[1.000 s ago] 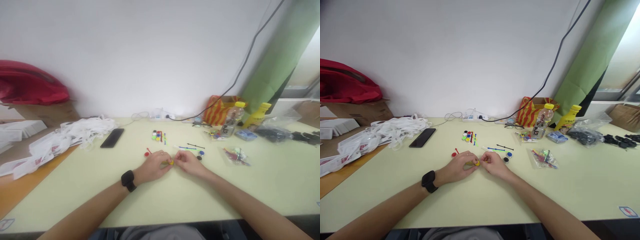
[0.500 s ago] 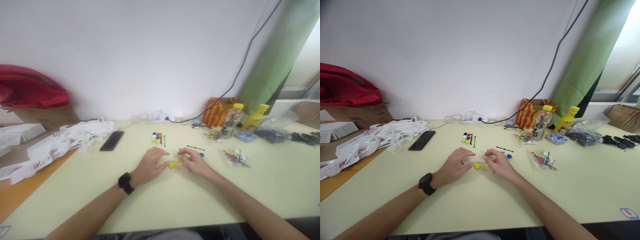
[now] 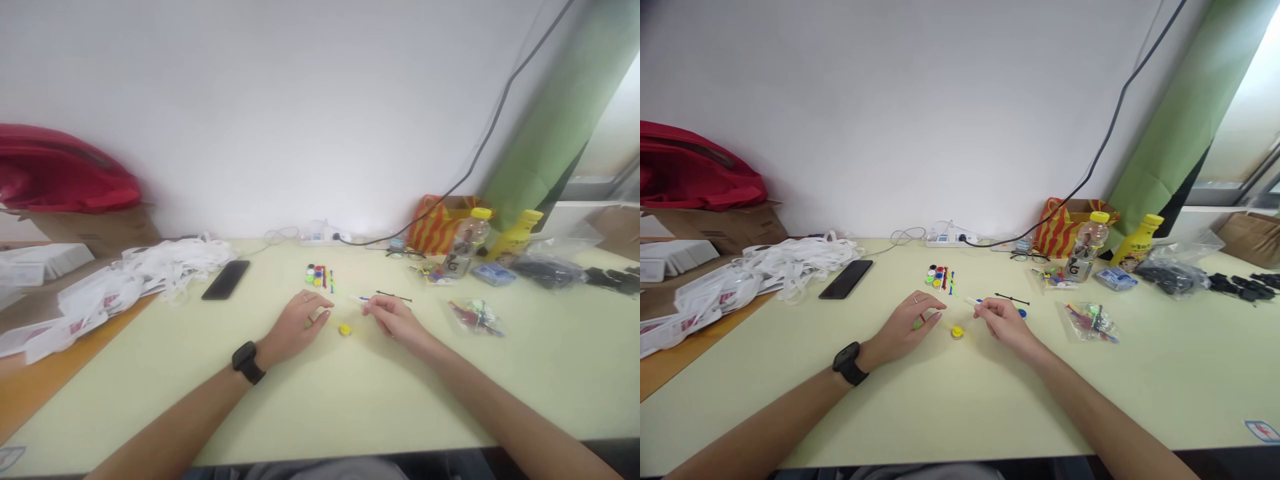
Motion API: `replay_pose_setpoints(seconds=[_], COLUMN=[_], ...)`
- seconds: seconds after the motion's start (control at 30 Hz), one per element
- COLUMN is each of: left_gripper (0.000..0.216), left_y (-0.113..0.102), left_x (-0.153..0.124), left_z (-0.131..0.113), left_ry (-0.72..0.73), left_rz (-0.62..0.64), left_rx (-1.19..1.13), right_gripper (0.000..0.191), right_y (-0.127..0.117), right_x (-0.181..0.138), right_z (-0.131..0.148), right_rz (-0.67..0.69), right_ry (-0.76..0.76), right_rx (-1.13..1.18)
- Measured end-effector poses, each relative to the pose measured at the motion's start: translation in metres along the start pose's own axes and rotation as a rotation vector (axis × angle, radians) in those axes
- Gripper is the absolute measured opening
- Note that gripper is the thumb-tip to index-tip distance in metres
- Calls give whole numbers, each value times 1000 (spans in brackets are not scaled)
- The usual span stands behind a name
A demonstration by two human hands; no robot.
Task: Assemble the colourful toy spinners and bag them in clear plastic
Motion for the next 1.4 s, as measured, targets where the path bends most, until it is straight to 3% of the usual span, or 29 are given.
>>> replay_pose_setpoints(seconds=[0.67, 1.2, 1.4], left_gripper=[18, 18, 19], left_y=[3, 6, 5], left_x=[-2, -2, -1], left_z=[7, 5, 3], left_ry=[-21, 10, 9], left_rz=[50, 77, 68], left_rx=[-37, -53, -70], right_gripper=[32, 33, 33], right_y=[6, 17, 13], right_x=[-3, -7, -8], right_z=[3, 2, 4], right_rz=[67, 224, 158], right_ry=[-114, -124, -138], right_rx=[-191, -240, -237])
Point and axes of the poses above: each hand's wrist, its own x-axis towards the middle knuckle, its own y-axis out of the palm, z = x × y, the point moved 4 cm from there along x, towards the middle knuckle, and after that the axes turned 10 degrees about y, right-handed, at the moved point
